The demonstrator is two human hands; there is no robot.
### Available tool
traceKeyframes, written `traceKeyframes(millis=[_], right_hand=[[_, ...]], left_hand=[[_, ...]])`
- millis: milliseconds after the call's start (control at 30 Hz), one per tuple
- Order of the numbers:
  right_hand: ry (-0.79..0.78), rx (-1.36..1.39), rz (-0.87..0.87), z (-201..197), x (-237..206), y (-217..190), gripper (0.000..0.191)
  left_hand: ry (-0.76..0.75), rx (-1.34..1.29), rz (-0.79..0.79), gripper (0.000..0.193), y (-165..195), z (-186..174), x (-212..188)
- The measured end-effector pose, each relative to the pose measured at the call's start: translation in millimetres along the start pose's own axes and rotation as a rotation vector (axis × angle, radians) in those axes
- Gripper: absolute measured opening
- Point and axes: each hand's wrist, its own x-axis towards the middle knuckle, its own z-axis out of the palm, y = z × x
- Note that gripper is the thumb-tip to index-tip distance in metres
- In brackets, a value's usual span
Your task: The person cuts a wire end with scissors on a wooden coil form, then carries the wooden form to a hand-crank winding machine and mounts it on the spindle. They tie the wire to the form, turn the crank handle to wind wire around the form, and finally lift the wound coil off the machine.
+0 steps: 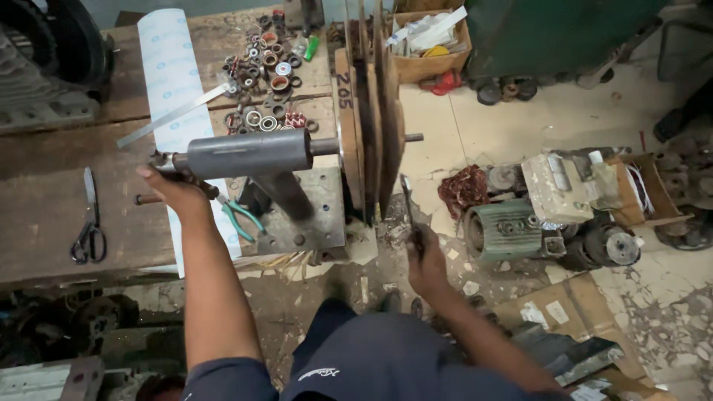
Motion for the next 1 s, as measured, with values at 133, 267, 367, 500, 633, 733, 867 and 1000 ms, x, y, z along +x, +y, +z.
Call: traceKeyframes(millis=[133,267,367,500,633,733,867,1000], right_hand=[[0.052,-0.006,-0.012,15.8,41.9,-15.9,0.041],[0.095,0.015,-0.107,13.3,54.8,-29.1,0.042],[0.095,-0.031,-0.134,8.4,54.2,-41.4,0.043],[0.093,-0.021,-0.091,9.4,54.7,-64.4,0.044],[-0.005,0.084,0.110,-4.9,52.6,-96.1,0.046],[-0.125,0.237,0.071,-31.6,50.7,-117.0,0.045],[-0.149,0.183,0.062,-43.5,55.7,-135.5,0.041],[-0.057,0.099,0.013,-27.9,62.9,-146.4,0.039]], left_hand=[[-0.034,-0.013,0.072,0.072,8.7,7.6,-3.3],[-0.017,0.049,0.033,0.069,9.4,9.7,-1.9],[-0.075,-0.027,0.103,0.068,7.7,9.0,-1.7],[-0.042,-0.012,0.075,0.065,3.3,6.2,-0.8],[0.013,0.006,-0.009,0.065,4.6,6.2,-2.0],[0.000,0.037,-0.013,0.068,7.0,6.5,-5.2],[-0.048,-0.027,0.088,0.074,7.8,8.5,-9.4],[-0.067,-0.077,0.052,0.074,3.7,10.2,-6.7]])
